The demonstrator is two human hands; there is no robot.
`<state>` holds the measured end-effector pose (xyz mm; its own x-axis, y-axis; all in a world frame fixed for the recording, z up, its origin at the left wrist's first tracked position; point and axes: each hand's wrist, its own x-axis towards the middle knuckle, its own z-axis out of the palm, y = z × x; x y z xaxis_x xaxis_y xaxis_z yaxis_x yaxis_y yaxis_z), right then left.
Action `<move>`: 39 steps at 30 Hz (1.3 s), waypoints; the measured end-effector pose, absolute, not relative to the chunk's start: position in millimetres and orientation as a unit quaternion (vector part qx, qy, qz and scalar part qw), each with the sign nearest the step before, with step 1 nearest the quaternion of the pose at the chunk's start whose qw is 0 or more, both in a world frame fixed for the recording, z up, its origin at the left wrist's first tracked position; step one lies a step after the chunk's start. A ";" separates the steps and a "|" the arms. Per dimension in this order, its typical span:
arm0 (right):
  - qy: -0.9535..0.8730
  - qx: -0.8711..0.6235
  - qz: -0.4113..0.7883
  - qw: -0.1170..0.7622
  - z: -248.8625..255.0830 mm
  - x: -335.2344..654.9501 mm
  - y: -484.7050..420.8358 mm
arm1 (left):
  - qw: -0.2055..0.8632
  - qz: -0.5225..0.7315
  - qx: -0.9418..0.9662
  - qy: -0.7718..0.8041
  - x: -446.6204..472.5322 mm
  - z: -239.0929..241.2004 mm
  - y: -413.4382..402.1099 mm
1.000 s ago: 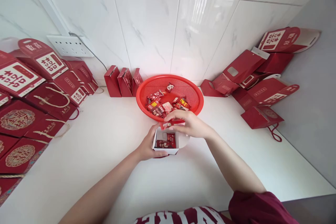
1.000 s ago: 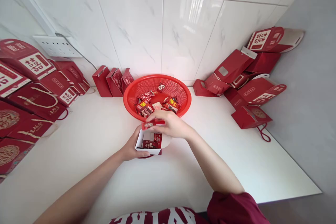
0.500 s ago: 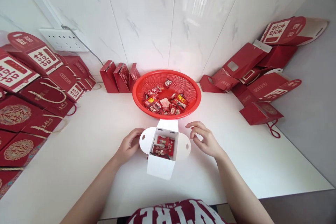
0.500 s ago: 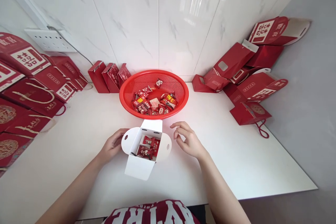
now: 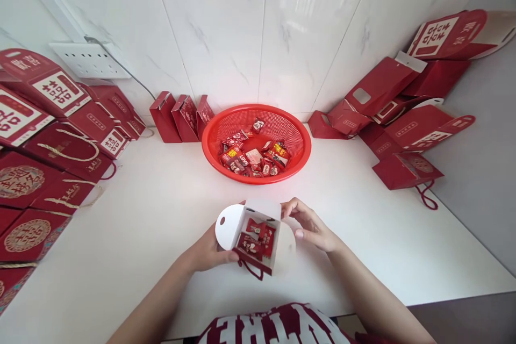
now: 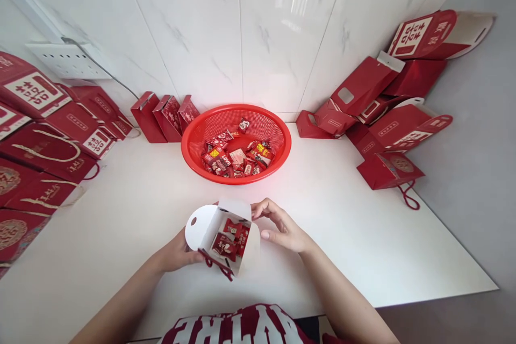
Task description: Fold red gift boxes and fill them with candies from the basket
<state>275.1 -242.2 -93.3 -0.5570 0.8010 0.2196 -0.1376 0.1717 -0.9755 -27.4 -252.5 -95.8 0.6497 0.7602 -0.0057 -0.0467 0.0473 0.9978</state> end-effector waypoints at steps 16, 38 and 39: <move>-0.741 -0.246 0.526 0.338 -85.7 259.3 -244.9 | 0.471 0.407 0.673 0.400 -26.6 -93.9 -245.7; -0.644 -0.336 0.511 0.460 -111.2 196.7 -290.9 | -0.164 0.110 0.848 0.492 21.3 -54.5 -301.7; -0.642 -0.333 0.514 0.462 -110.8 197.8 -290.6 | -0.166 0.104 0.847 0.495 14.5 -56.1 -298.8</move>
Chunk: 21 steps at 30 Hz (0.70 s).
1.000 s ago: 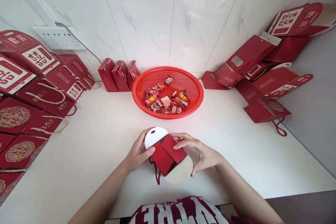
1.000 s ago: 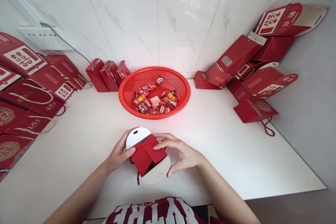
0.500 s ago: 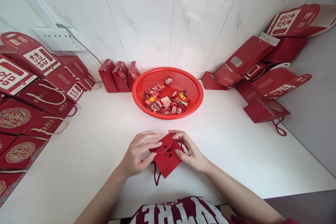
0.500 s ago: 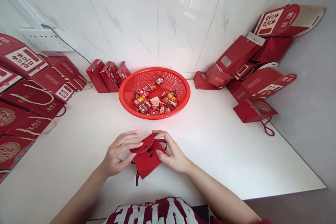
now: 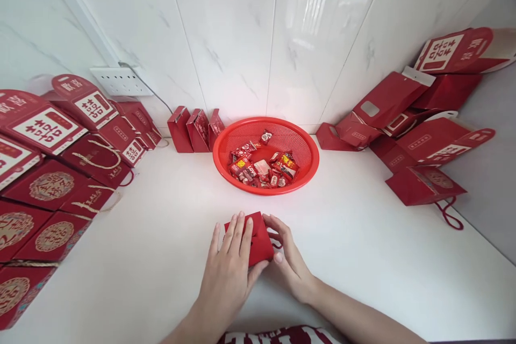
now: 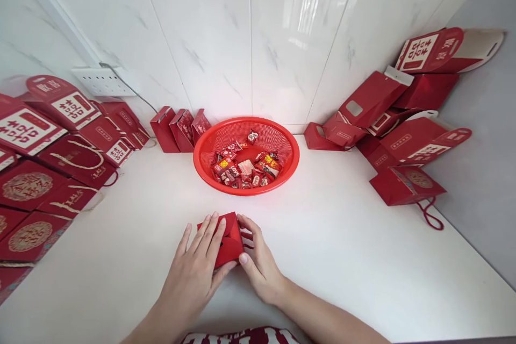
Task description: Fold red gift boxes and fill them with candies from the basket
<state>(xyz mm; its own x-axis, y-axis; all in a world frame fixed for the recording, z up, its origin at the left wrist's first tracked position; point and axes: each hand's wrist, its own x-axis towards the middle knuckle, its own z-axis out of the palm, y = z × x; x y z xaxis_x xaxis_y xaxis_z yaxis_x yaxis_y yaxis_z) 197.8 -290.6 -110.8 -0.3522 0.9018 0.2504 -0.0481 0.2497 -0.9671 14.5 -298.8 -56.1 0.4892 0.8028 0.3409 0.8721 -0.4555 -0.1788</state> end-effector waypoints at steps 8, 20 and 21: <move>-0.647 -0.375 0.498 0.440 -120.0 203.5 -284.8 | 0.106 -0.053 -0.732 -0.671 -94.1 -58.3 -255.3; -0.644 -0.432 0.485 0.404 -120.8 208.0 -277.6 | 0.183 -0.124 -0.592 -0.775 -151.0 -58.0 -200.1; -0.644 -0.432 0.487 0.401 -121.2 208.0 -277.2 | 0.177 -0.134 -0.598 -0.770 -153.9 -61.6 -199.3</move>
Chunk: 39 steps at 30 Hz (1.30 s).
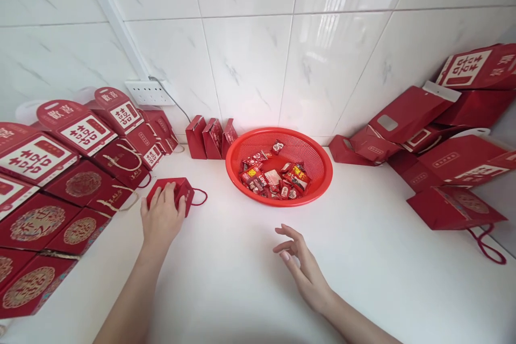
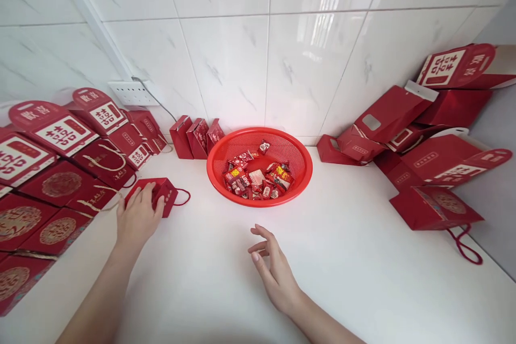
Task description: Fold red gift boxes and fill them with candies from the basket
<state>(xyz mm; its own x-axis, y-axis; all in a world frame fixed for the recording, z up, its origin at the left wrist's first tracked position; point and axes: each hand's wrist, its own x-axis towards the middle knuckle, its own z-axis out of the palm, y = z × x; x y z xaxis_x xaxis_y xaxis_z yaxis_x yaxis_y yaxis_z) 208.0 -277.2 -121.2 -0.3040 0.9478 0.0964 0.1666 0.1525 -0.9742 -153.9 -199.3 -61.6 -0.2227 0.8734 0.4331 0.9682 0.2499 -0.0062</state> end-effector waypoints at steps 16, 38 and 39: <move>-0.654 -0.436 0.495 0.370 -125.2 205.7 -272.7 | 0.030 -0.180 -0.612 -0.770 -227.0 -59.5 -71.9; -0.650 -0.440 0.518 0.341 -130.8 206.7 -264.5 | 0.036 -0.200 -0.572 -0.795 -243.9 -60.8 -4.5; -0.650 -0.439 0.517 0.343 -131.5 206.7 -264.1 | 0.033 -0.199 -0.577 -0.792 -243.1 -60.4 0.2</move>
<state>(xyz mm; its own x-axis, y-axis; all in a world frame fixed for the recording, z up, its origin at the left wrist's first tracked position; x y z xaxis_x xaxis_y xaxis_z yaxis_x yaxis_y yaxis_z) 206.7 -264.1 -131.5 -0.3790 0.9254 -0.0090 0.2164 0.0792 -0.9731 -243.1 0.2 -60.4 -0.3330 0.8995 0.2829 0.9261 0.2557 0.2773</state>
